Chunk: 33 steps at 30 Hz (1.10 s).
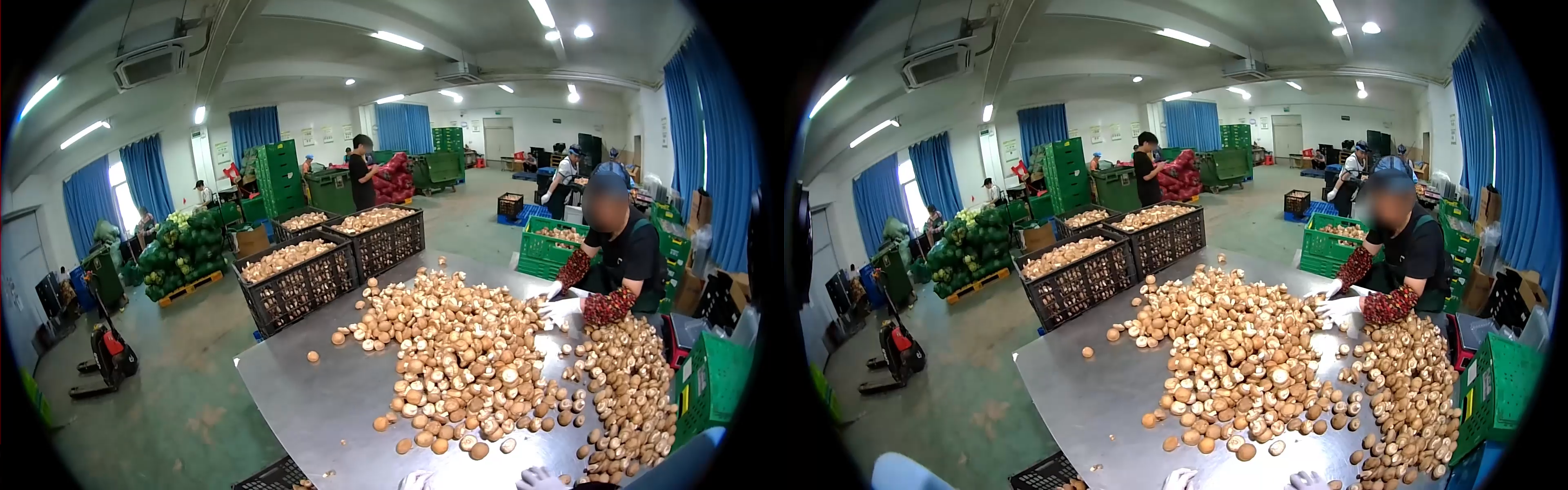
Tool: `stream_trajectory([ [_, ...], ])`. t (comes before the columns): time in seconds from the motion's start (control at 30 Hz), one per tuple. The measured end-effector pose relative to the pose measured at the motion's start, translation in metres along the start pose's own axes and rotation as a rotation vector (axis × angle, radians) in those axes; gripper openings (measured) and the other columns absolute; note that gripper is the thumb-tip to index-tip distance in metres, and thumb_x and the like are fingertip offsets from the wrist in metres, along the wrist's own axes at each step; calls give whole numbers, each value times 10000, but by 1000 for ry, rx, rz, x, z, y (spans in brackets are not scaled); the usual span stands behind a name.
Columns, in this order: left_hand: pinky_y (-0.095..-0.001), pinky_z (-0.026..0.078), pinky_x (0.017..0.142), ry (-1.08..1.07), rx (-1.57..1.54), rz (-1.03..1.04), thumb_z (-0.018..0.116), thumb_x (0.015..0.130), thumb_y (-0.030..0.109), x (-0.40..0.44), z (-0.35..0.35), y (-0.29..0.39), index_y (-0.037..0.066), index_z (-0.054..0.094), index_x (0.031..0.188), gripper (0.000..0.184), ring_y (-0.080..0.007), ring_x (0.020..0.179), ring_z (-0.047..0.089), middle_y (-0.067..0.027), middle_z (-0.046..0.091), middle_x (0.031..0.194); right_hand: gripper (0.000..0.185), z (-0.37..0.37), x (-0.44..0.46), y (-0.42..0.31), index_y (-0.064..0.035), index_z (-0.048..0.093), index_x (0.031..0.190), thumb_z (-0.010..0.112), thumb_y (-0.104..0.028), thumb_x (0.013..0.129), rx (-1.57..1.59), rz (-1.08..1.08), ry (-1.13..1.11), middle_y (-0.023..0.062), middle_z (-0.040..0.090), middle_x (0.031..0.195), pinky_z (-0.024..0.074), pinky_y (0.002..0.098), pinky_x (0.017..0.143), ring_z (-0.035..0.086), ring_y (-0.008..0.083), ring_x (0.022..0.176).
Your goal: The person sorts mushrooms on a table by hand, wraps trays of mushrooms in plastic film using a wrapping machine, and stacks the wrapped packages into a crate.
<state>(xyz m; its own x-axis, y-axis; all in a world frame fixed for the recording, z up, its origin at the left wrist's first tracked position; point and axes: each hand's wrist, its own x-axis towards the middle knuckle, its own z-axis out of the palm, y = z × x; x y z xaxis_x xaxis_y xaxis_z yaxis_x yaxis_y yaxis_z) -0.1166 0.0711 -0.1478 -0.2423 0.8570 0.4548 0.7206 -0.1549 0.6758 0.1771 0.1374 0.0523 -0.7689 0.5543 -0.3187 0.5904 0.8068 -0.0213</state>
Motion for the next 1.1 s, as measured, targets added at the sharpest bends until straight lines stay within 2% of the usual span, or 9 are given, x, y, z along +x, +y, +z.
stream_trajectory([
  [0.17, -425, 369, 948, 9, 58, 22, 494, 790, -44, -5, 2, -6, 47, 554, 1071, 301, -366, 1056, 461, -187, 508, 1088, 375, 70, -38, 92, -25, 542, 1081, 551, -209, 754, -231, -293, 352, 119, 552, 953, 424, 412, 855, 506, 258, 919],
  [0.23, -419, 373, 935, -33, 42, 9, 486, 795, -48, -3, -5, -3, 41, 553, 1059, 286, -367, 1039, 465, -184, 511, 1069, 442, 98, -37, 139, -292, 506, 1221, 494, -476, 820, -464, -198, 85, -35, 473, 1260, 356, 542, 887, 473, 242, 1101],
  [0.3, -416, 377, 930, -19, 52, 28, 483, 799, -50, -3, -5, -6, 37, 550, 1054, 277, -367, 1032, 468, -185, 513, 1060, 394, 83, -46, 153, -315, 543, 1171, 520, -411, 789, -499, -174, 128, -43, 547, 1115, 355, 530, 900, 516, 236, 1022],
  [0.37, -407, 389, 914, -23, 2, -1, 478, 814, -53, 5, -18, 16, 28, 544, 1044, 252, -359, 1014, 482, -188, 515, 1049, 291, 79, -48, 158, -257, 646, 983, 571, -368, 724, -551, 173, 196, -36, 578, 1040, 344, 558, 917, 506, 240, 1015],
  [0.53, -393, 360, 977, -89, -16, 60, 475, 880, -7, 25, -37, 14, 20, 527, 1139, 266, -326, 1086, 475, -173, 510, 1141, 433, 102, -58, 212, -268, 517, 1234, 558, -298, 804, -211, 749, 36, 20, 474, 1269, 76, 602, 1078, 353, 337, 1259],
  [0.8, -331, 452, 754, 512, 347, 122, 503, 887, 186, 118, -65, -86, 24, 541, 1142, 304, -218, 909, 546, -117, 567, 1073, 246, 82, 20, 154, -118, 622, 1007, 558, -217, 792, 384, 673, 407, 114, 570, 999, 434, 392, 834, 521, 337, 955],
  [0.87, -383, 301, 1044, 307, 5, -211, 467, 861, 36, 135, -53, -135, -52, 409, 1271, 423, -335, 1214, 399, -212, 402, 1303, 316, 116, 40, 162, -91, 562, 1107, 550, -182, 805, 263, 676, 823, 135, 536, 1075, 423, 409, 845, 507, 343, 992],
  [0.93, -369, 230, 1086, 172, 62, -263, 427, 923, 126, 158, -55, -143, -56, 304, 1352, 482, -309, 1299, 322, -209, 332, 1399, 415, 107, 57, 164, -70, 501, 1180, 571, -126, 775, 89, 928, 972, 179, 458, 1204, 389, 430, 924, 454, 370, 1093],
  [1.1, -347, 201, 1098, 172, -415, -282, 364, 964, 196, 230, -34, -179, -26, 254, 1394, 496, -262, 1342, 263, -165, 279, 1448, 312, 110, 109, 224, -55, 583, 1074, 599, -75, 763, 396, 748, 1276, 144, 580, 1073, 405, 386, 937, 513, 330, 1069],
])
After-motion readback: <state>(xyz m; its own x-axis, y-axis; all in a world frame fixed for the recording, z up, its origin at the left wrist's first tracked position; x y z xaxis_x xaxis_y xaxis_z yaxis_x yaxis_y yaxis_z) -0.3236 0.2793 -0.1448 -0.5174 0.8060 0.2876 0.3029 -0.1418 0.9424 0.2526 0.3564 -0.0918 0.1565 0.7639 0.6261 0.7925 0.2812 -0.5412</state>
